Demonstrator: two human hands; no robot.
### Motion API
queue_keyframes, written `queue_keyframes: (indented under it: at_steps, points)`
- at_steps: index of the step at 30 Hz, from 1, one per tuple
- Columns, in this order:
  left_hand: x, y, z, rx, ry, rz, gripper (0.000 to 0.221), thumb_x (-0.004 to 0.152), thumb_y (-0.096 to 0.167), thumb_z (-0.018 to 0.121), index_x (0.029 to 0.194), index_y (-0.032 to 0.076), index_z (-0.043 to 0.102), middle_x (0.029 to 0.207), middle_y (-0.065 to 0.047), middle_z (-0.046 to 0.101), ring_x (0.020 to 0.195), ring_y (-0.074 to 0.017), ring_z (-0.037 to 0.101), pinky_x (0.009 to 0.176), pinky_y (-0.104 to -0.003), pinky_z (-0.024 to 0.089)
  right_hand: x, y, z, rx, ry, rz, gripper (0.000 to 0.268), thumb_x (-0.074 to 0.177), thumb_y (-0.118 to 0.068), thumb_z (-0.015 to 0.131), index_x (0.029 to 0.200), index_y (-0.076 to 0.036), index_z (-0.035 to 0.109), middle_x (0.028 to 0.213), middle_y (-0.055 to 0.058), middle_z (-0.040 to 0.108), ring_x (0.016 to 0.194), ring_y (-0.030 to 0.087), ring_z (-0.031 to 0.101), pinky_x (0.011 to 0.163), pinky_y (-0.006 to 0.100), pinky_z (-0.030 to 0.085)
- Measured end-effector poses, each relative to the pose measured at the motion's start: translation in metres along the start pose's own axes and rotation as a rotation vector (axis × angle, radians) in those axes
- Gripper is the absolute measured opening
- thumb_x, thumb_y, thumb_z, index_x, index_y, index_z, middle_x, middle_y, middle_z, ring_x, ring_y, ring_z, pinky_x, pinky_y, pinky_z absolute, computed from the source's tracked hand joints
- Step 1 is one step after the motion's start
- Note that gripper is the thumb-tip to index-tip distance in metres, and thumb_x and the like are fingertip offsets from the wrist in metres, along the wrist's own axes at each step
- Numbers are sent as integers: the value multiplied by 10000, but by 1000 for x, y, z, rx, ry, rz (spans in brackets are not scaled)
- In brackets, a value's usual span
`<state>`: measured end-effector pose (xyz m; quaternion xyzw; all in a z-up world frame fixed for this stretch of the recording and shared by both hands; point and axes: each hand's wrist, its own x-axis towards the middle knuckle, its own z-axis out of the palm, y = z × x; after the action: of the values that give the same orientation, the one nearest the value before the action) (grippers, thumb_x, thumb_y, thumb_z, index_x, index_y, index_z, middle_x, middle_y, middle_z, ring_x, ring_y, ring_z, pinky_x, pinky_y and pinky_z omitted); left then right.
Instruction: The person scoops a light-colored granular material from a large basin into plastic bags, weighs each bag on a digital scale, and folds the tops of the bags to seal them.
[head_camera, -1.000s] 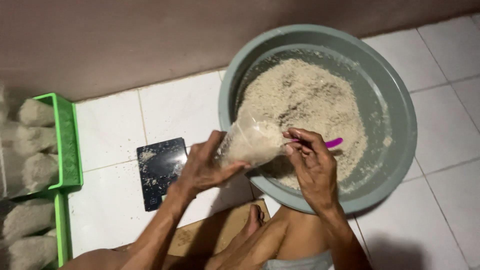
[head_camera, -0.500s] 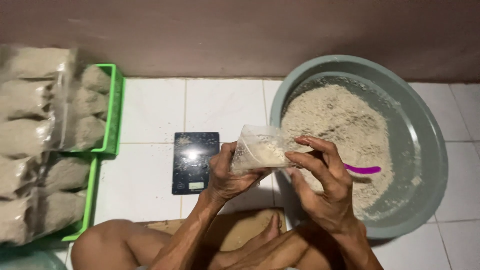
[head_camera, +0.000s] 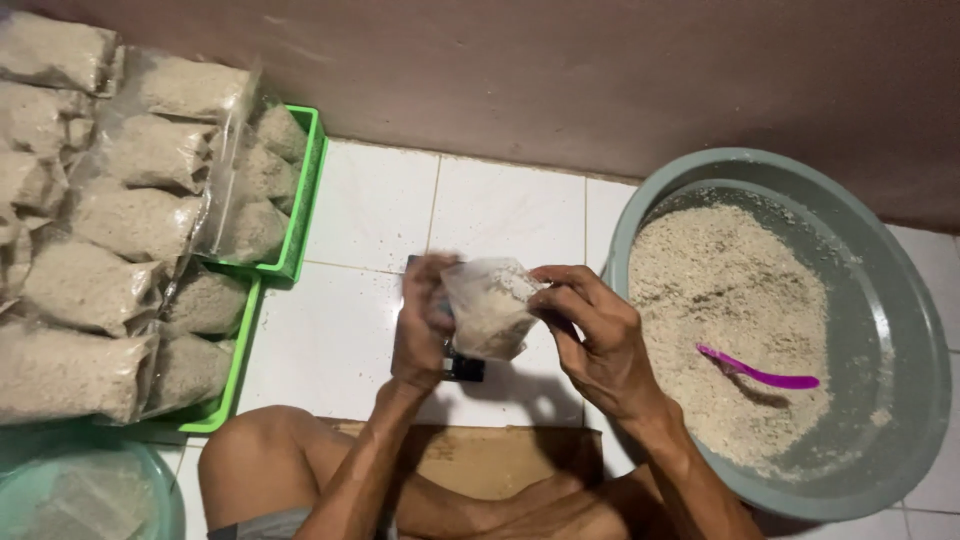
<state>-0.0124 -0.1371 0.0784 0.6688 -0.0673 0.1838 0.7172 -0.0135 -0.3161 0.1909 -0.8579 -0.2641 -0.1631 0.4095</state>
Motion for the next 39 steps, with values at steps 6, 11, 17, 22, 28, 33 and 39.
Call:
queue_keyframes:
  at_steps: [6, 11, 17, 22, 28, 33, 39]
  points:
    - [-1, -4, -18, -261, -156, -31, 1042, 774, 815, 494, 1442, 31, 339, 1415, -175, 485, 1343, -314, 443, 1169, -492, 277, 7, 11, 18, -48, -85, -35, 91, 893, -37, 657, 827, -96, 676, 1011, 141, 708, 797, 375, 710, 699, 460, 567]
    - [4, 19, -20, 42, -220, -320, 798, 890, 626, 460, 1374, -9, 447, 1280, -285, 546, 1241, -471, 519, 1074, -596, 412, 5, 19, 21, -59, -124, -6, 90, 892, -46, 655, 822, -101, 669, 1072, 144, 694, 805, 372, 711, 682, 473, 572]
    - [11, 6, -32, 60, -119, -166, 211, 935, 161, 640, 1120, 101, 722, 1040, -104, 756, 1108, -243, 673, 986, -392, 508, 2, 27, 27, 77, -156, 57, 80, 877, -21, 668, 841, -90, 687, 1094, 148, 683, 819, 345, 714, 669, 417, 580]
    - [23, 25, -37, 231, -47, -9, 79, 894, 111, 696, 914, 150, 762, 852, -19, 751, 755, -152, 623, 700, -282, 503, 6, 24, 25, 134, -147, 49, 77, 886, -38, 666, 852, -100, 698, 1059, 157, 706, 833, 374, 724, 719, 448, 575]
    - [35, 3, -47, 245, -77, -18, 117, 902, 77, 671, 937, 142, 763, 741, -44, 721, 651, -148, 667, 640, -297, 565, -2, 63, 52, 194, -159, 60, 97, 881, 26, 664, 894, -58, 712, 922, 173, 721, 805, 375, 733, 686, 411, 583]
    - [40, -15, -53, 206, -67, -27, 115, 919, 33, 640, 942, 76, 745, 825, -116, 739, 690, -202, 689, 670, -354, 588, 4, 71, 66, 150, -151, 61, 92, 882, 43, 660, 898, -42, 689, 937, 166, 719, 846, 376, 724, 712, 431, 588]
    - [42, -26, -54, 205, -71, -50, 117, 928, 28, 624, 950, 58, 734, 790, -127, 720, 688, -216, 693, 667, -377, 598, 3, 80, 77, 163, -170, 100, 94, 886, 52, 657, 913, -34, 682, 923, 159, 713, 854, 359, 724, 720, 422, 593]
